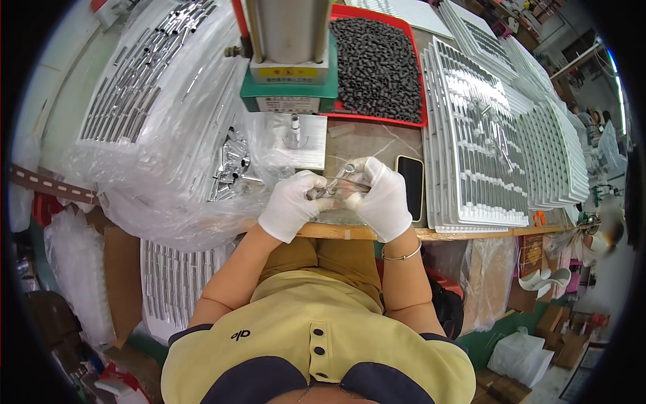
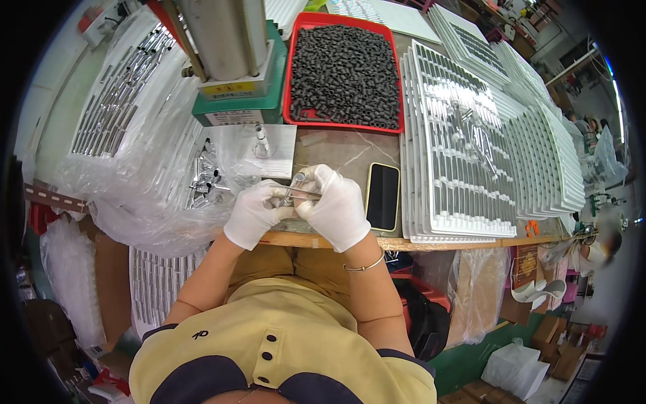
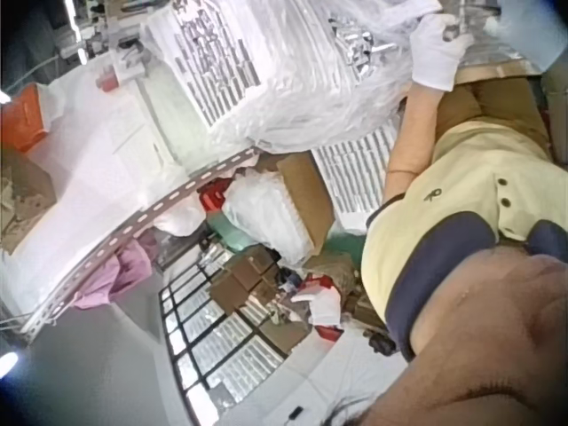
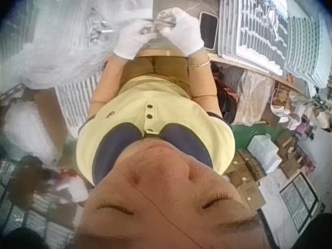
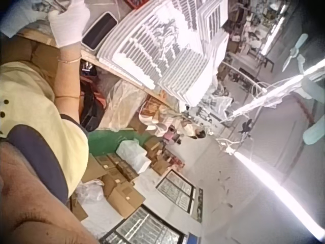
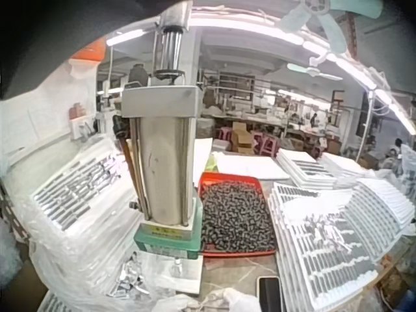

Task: Assembling small metal components using manual pressure and packaging them into plastic bags.

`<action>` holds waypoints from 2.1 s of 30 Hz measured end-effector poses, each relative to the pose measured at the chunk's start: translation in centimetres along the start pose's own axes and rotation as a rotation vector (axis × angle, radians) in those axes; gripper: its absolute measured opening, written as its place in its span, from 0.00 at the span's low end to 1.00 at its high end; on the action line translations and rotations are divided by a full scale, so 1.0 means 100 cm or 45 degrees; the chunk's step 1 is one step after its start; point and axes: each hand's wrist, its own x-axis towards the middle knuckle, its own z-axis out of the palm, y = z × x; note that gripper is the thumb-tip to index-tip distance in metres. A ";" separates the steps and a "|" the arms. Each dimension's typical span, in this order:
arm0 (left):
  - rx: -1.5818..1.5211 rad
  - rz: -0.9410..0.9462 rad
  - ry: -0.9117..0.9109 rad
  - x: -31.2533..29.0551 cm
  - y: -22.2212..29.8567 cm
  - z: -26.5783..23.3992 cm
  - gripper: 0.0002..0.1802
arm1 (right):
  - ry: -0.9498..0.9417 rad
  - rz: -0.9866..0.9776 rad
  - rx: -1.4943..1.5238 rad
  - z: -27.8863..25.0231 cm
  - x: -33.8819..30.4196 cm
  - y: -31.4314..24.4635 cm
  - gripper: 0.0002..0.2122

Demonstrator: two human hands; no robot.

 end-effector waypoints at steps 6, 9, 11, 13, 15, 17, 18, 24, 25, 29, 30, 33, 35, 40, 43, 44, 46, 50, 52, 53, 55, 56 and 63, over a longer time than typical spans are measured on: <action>-0.078 -0.063 0.112 -0.007 -0.021 -0.001 0.18 | -0.117 -0.169 -0.321 0.013 0.005 0.001 0.13; -0.207 -0.145 0.118 -0.007 -0.029 -0.001 0.22 | -0.125 -0.190 -0.202 0.028 0.005 0.014 0.13; -0.568 -0.250 0.174 -0.006 -0.022 -0.001 0.30 | -0.124 -0.159 -0.327 0.031 0.004 0.018 0.11; -0.472 -0.272 0.150 0.000 -0.007 -0.009 0.33 | -0.202 -0.042 -0.261 0.034 0.005 0.034 0.10; -0.380 -0.297 0.120 0.009 -0.005 -0.016 0.36 | -0.091 0.005 -0.100 0.035 0.013 0.031 0.10; -0.164 -0.144 0.277 0.031 -0.014 -0.029 0.31 | 0.106 0.044 -0.067 0.033 0.029 0.021 0.11; -0.157 -0.150 0.288 0.044 -0.019 -0.037 0.31 | 0.065 0.018 -0.251 0.033 0.043 0.022 0.12; 0.597 -0.154 0.282 0.072 -0.025 -0.067 0.16 | -0.003 0.015 -0.408 0.075 0.089 0.053 0.15; 0.594 -0.147 0.279 0.067 -0.026 -0.072 0.16 | -0.039 0.024 -0.431 0.079 0.093 0.055 0.16; 0.056 -0.295 0.469 0.035 -0.012 -0.085 0.14 | -0.100 0.059 -0.559 0.085 0.095 0.051 0.17; -0.197 -0.289 0.482 0.027 -0.011 -0.085 0.12 | -0.128 0.077 -0.595 0.084 0.095 0.047 0.18; -0.453 -0.248 0.492 0.010 -0.014 -0.087 0.10 | -0.156 0.078 -0.656 0.079 0.089 0.042 0.22; -0.494 -0.288 0.397 -0.004 -0.004 -0.085 0.10 | -0.152 0.058 -0.680 0.072 0.077 0.041 0.25; -0.700 -0.508 -0.082 -0.028 0.012 -0.078 0.11 | -0.069 0.037 0.442 0.045 0.015 0.041 0.25; -0.766 -0.508 -0.265 -0.038 0.009 -0.048 0.12 | -0.404 0.226 0.618 0.031 -0.006 0.004 0.18; -0.797 -0.408 -0.289 -0.039 0.007 -0.039 0.12 | -0.404 0.284 0.567 0.032 -0.010 0.002 0.13; -0.525 -0.383 -0.258 -0.039 0.009 -0.036 0.11 | -0.338 0.274 0.561 0.033 -0.015 -0.003 0.10; 0.002 -0.266 -0.114 -0.044 0.015 -0.031 0.11 | -0.206 0.260 0.497 0.041 -0.023 0.001 0.06; 0.054 -0.234 -0.057 -0.047 0.020 -0.030 0.11 | -0.189 0.228 0.416 0.047 -0.024 0.004 0.05; 0.103 -0.202 -0.005 -0.050 0.022 -0.030 0.11 | -0.169 0.199 0.332 0.049 -0.026 0.005 0.04; 0.132 -0.121 0.063 -0.053 0.019 -0.028 0.10 | -0.191 0.236 0.373 0.052 -0.027 0.005 0.06; 0.156 -0.032 0.127 -0.055 0.018 -0.028 0.09 | -0.206 0.273 0.407 0.053 -0.027 0.005 0.08; 0.470 -0.279 0.326 -0.031 -0.005 -0.106 0.07 | 0.149 0.313 0.165 0.000 -0.014 0.045 0.13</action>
